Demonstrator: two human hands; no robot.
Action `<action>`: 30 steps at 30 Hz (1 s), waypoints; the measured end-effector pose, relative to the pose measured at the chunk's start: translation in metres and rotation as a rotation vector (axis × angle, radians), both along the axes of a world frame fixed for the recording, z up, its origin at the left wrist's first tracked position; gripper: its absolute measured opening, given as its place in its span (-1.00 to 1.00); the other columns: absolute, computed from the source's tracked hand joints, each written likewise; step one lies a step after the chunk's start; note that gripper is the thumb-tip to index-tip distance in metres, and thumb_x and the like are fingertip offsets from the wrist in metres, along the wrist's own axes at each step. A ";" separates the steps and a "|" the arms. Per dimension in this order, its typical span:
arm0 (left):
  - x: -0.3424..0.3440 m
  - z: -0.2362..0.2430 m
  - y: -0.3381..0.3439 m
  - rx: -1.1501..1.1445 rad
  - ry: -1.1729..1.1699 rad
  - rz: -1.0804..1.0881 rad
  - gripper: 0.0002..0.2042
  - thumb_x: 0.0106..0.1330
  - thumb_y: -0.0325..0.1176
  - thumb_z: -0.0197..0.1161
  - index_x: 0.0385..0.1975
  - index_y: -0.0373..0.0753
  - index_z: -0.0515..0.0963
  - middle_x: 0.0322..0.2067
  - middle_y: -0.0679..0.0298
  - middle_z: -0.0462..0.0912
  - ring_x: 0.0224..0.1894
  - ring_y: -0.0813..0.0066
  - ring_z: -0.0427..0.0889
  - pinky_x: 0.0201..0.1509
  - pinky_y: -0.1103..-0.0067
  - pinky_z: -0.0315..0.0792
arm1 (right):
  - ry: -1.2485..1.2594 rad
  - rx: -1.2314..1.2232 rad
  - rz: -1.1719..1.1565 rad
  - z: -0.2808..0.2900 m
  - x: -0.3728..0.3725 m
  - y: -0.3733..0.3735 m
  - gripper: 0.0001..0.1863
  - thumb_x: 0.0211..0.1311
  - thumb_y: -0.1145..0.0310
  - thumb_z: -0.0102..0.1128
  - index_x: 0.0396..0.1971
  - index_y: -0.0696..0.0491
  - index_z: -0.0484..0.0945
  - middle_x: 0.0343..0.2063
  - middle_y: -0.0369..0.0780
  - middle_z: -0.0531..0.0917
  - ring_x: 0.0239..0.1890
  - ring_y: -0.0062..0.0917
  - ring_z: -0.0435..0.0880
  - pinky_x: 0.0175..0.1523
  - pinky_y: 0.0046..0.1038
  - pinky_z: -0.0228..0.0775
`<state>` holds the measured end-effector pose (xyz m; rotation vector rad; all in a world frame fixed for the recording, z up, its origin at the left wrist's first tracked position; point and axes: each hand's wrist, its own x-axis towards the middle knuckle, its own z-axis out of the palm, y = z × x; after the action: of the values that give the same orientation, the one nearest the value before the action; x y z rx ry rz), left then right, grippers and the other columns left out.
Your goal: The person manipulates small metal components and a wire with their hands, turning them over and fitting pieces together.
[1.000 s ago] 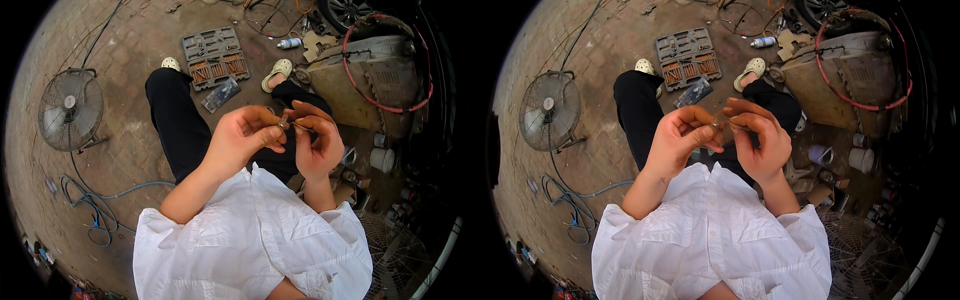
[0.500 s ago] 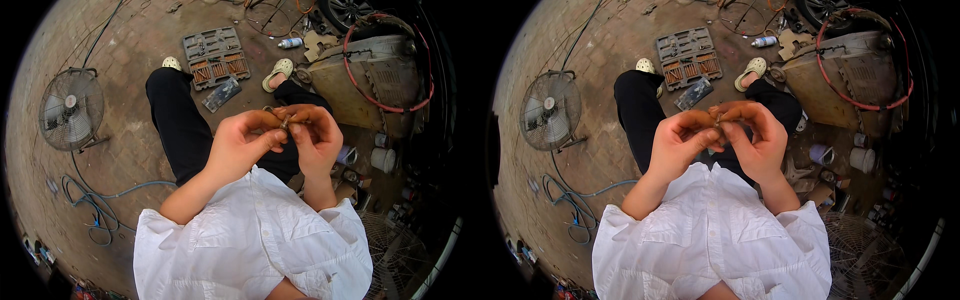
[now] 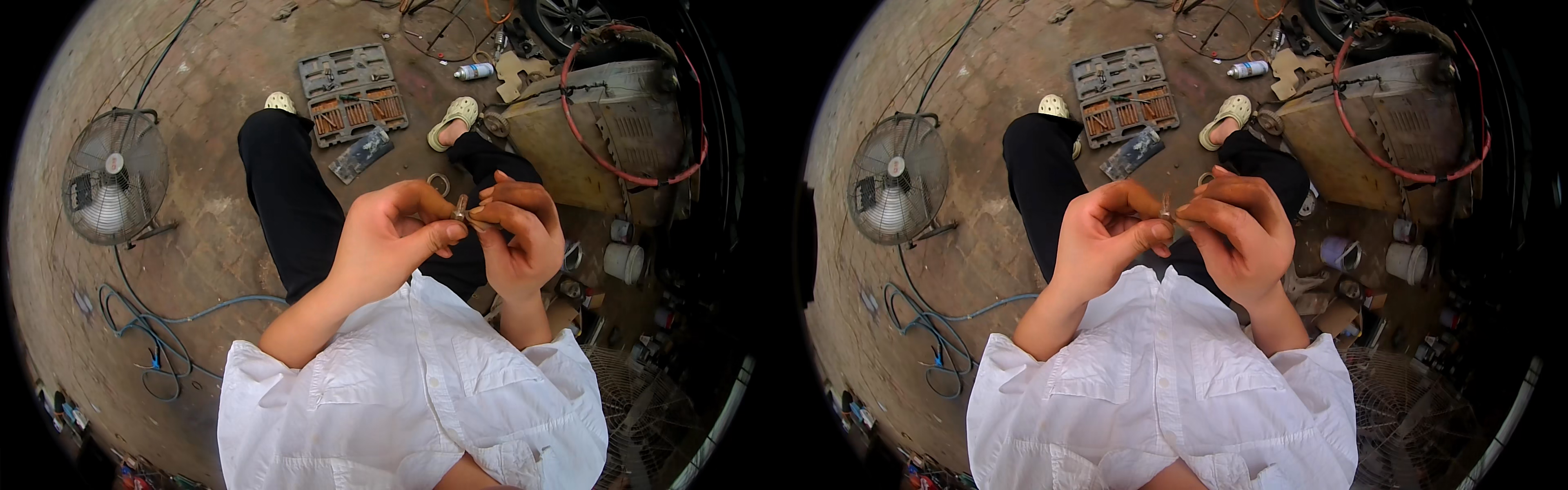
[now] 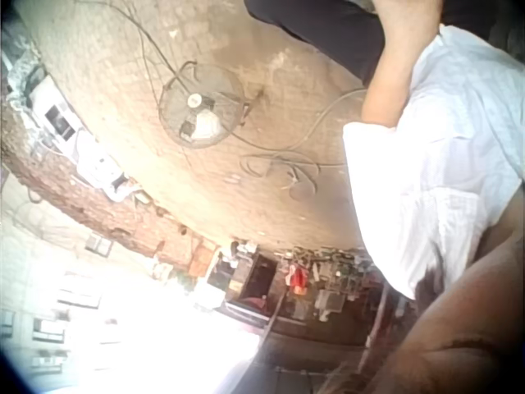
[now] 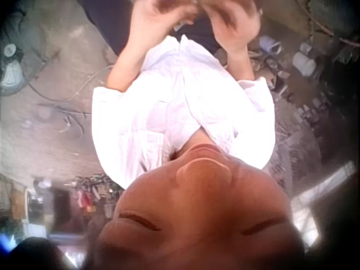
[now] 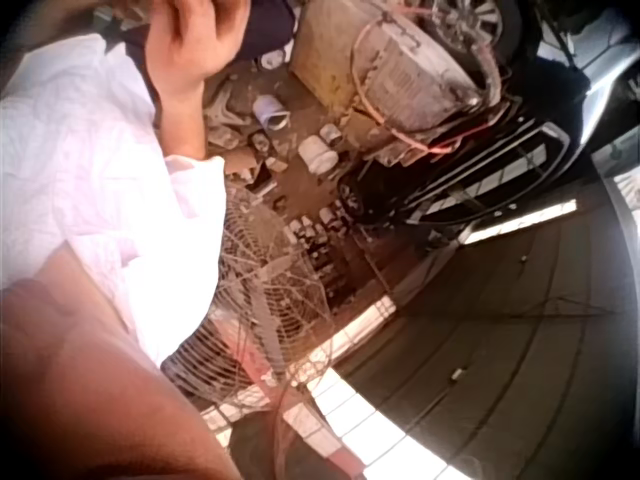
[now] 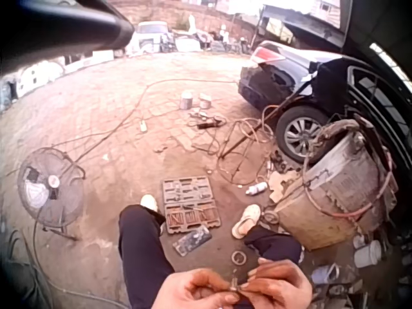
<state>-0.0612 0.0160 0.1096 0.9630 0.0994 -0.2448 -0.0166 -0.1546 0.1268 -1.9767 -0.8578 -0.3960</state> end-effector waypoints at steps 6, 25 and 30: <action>0.000 0.001 -0.001 0.179 -0.064 0.013 -0.87 0.11 -0.53 0.34 -0.43 -0.42 0.52 -0.45 0.27 0.58 -0.48 0.64 0.58 -0.41 0.72 0.48 | 0.058 0.016 0.026 0.001 -0.001 0.003 -0.79 -0.17 0.62 0.27 -0.43 0.12 0.57 -0.39 -0.18 0.57 -0.32 -0.37 0.60 0.00 -0.25 0.50; 0.002 0.002 0.002 0.480 -0.224 0.058 -0.88 0.10 -0.52 0.34 -0.45 -0.39 0.53 -0.48 0.27 0.59 -0.45 0.61 0.60 -0.30 0.68 0.51 | -0.063 -0.111 0.048 -0.002 0.006 0.002 -0.75 -0.22 0.59 0.25 -0.41 0.09 0.54 -0.41 -0.20 0.56 -0.30 -0.33 0.58 0.01 -0.21 0.48; 0.004 0.005 0.000 0.418 -0.187 0.051 -0.87 0.09 -0.51 0.34 -0.46 -0.40 0.53 -0.49 0.27 0.59 -0.44 0.61 0.60 -0.29 0.67 0.52 | -0.056 -0.087 0.034 -0.001 0.006 0.002 -0.75 -0.22 0.59 0.26 -0.41 0.08 0.54 -0.41 -0.22 0.56 -0.29 -0.34 0.58 0.01 -0.22 0.48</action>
<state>-0.0573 0.0159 0.1150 1.3919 0.0024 -0.0858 -0.0104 -0.1528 0.1262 -2.0366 -0.9572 -0.4023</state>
